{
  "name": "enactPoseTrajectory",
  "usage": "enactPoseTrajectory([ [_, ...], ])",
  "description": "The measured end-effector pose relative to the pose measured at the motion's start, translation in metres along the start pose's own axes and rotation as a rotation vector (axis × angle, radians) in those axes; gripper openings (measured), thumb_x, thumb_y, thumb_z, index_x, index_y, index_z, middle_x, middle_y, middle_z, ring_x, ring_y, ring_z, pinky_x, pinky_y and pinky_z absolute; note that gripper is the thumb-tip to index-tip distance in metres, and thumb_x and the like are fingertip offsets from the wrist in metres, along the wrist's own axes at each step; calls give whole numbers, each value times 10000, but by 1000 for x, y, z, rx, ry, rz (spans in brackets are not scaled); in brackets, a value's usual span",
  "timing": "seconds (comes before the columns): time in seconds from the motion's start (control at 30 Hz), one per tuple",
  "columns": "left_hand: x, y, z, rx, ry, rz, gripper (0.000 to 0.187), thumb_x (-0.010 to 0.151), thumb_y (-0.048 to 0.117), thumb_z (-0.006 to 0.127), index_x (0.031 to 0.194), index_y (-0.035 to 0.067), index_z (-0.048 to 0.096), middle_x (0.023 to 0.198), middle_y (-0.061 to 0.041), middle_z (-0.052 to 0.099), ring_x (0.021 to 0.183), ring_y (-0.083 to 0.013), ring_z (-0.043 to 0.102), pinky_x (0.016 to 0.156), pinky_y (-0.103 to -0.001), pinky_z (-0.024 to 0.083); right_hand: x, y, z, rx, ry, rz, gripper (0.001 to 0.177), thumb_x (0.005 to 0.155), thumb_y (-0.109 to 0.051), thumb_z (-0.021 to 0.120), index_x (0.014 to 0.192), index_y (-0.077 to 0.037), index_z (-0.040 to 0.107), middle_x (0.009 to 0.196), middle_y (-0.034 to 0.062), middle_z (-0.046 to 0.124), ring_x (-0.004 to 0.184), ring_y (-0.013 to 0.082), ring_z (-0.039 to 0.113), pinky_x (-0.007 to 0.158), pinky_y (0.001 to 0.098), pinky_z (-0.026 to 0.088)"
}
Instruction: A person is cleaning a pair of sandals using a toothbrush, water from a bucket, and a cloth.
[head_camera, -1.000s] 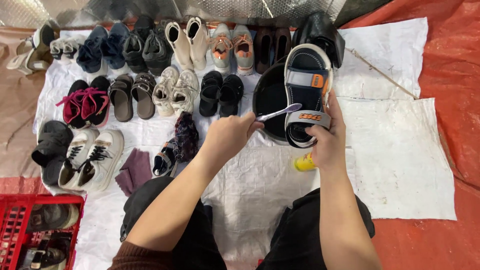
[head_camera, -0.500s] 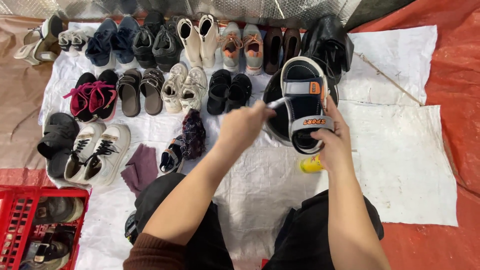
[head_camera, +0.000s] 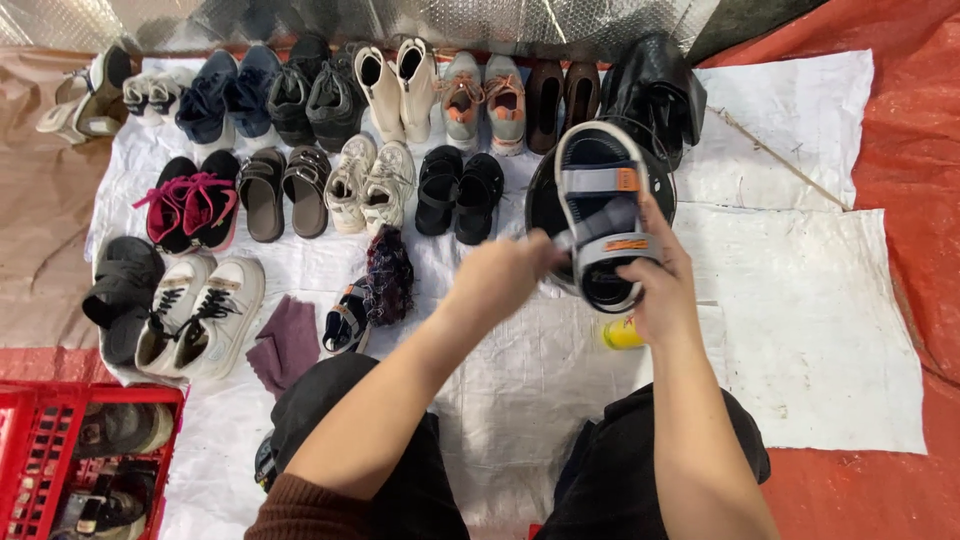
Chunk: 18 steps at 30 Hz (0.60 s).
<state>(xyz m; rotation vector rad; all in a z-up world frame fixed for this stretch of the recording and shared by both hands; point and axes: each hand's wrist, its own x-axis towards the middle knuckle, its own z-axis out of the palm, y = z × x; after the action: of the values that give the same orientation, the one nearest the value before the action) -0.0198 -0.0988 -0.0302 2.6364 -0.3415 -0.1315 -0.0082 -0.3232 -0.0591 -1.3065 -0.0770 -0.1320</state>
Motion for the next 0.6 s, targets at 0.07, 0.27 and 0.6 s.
enactPoseTrajectory([
  [0.07, 1, 1, -5, -1, 13, 7, 355, 1086, 515, 498, 1090, 204, 670, 783, -177, 761, 790, -455, 794, 661, -575, 632, 7, 6, -14, -34, -20, -11, 981, 695, 186, 538, 1640, -69, 473, 1467, 174, 652, 1230, 305, 707, 946, 398, 613],
  [0.27, -3, 2, -19, 5, 22, -36, 412, 1104, 531, 432, 1051, 178, 638, 764, -208, 729, 765, -468, 777, 664, -556, 629, -9, -25, 9, -44, 14, -12, 938, 728, 176, 539, 1635, -50, 461, 1494, 196, 631, 1270, 315, 678, 1007, 411, 582],
  [0.6, 4, -72, -40, 295, 214, 73, 359, 1052, 633, 563, 1019, 304, 702, 800, -28, 685, 793, -308, 743, 746, -476, 542, -2, -54, -15, -401, -54, 19, 970, 677, 220, 580, 1571, -156, 594, 1313, 152, 738, 1190, 230, 718, 971, 300, 571],
])
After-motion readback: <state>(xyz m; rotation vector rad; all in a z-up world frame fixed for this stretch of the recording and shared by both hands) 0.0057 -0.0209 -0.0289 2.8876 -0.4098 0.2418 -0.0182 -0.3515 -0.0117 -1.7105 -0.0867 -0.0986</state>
